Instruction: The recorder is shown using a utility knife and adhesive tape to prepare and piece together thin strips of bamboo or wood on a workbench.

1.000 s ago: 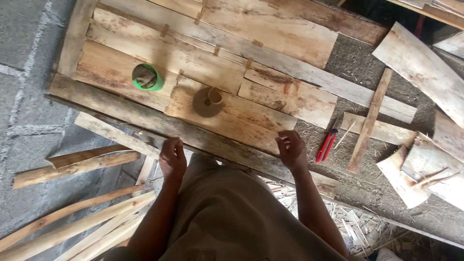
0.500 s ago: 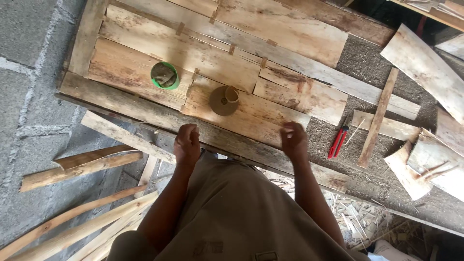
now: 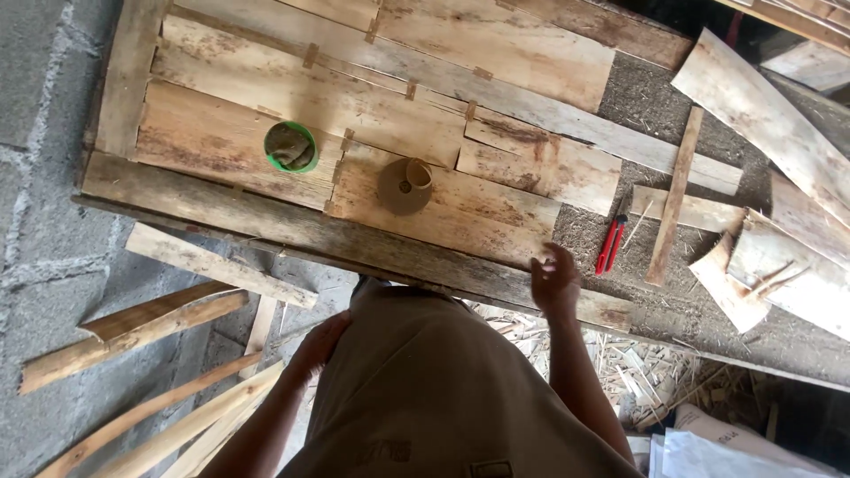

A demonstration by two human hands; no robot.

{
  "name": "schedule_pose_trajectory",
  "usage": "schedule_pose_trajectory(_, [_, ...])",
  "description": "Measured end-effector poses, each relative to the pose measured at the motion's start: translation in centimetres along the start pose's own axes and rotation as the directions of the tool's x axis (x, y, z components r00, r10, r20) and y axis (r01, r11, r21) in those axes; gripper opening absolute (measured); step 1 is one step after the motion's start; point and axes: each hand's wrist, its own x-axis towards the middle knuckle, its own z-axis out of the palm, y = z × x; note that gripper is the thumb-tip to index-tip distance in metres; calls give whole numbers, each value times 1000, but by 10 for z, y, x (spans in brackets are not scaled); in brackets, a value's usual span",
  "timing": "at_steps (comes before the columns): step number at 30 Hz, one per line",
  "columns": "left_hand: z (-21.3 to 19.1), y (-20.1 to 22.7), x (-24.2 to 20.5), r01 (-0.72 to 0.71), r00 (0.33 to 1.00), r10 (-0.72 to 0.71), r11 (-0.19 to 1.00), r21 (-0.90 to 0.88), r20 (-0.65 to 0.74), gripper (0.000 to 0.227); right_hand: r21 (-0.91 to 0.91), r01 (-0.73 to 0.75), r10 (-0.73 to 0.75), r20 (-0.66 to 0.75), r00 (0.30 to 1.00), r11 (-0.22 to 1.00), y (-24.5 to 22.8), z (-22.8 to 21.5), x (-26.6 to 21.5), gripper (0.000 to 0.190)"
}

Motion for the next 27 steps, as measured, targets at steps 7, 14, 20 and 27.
schedule_pose_trajectory(7, [3, 68, 2, 83, 996, -84, 852, 517, -21, 78, 5, 283, -282, 92, 955, 959, -100, 28, 17, 49])
schedule_pose_trajectory(14, [20, 139, 20, -241, 964, 259, 756, 609, 60, 60, -13, 394, -386, 168, 907, 919, -120, 55, 40, 41])
schedule_pose_trajectory(20, [59, 205, 46, -583, 734, 679, 638, 503, -10, 27, -180, 297, -326, -159, 932, 938, -29, 46, 62, 37])
schedule_pose_trajectory(27, [105, 264, 115, -696, 508, 857, 348, 628, 87, 11, -468, -364, 252, -287, 924, 805, 25, -27, 58, 37])
